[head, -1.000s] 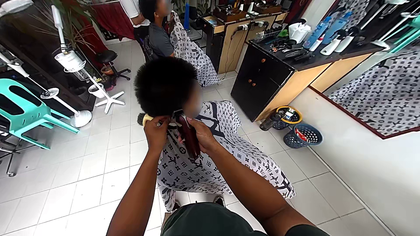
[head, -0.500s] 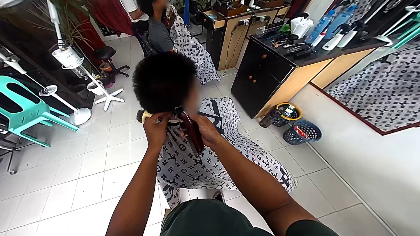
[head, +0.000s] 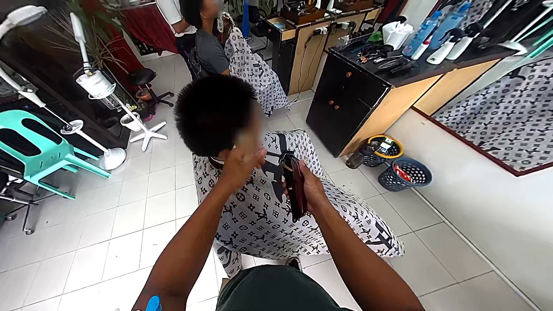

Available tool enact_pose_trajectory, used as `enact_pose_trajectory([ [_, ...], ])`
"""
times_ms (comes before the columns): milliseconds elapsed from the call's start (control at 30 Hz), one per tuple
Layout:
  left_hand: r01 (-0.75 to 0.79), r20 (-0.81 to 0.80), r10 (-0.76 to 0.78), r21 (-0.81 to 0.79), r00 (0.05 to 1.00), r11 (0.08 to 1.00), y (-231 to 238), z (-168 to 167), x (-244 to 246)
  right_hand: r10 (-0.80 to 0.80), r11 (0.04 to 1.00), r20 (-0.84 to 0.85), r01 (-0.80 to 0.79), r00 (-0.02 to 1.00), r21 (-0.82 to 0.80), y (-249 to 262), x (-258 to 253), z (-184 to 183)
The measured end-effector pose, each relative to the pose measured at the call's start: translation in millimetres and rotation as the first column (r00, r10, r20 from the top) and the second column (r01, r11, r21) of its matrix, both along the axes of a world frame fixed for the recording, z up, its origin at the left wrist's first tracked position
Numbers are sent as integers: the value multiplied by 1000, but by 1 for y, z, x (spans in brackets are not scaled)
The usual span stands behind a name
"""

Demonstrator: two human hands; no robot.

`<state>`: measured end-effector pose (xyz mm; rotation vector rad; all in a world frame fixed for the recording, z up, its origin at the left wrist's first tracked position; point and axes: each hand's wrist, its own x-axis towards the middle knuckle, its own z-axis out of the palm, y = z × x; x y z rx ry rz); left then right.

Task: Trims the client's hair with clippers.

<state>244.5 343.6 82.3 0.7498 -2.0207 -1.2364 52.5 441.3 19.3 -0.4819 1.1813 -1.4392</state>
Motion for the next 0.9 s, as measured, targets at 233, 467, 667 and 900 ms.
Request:
enact_pose_trajectory([
  [233,-6,-58,20,231,998,973,0,-10,-1,-33,999,-109,29,993,-45,-20,2,9],
  [467,-442,-113,584,-771,804,459,16,-41,31,258,942,-507,-330,823,-57,-59,16,30],
  [667,-616,-128,667,-540,734,574,-12,-39,44,260,935,-562,-351,786,-58,-68,36,34],
  [900,-604,-64,671,-504,739,617,-15,-42,49,252,919,-562,-376,788,-115,-72,37,30],
])
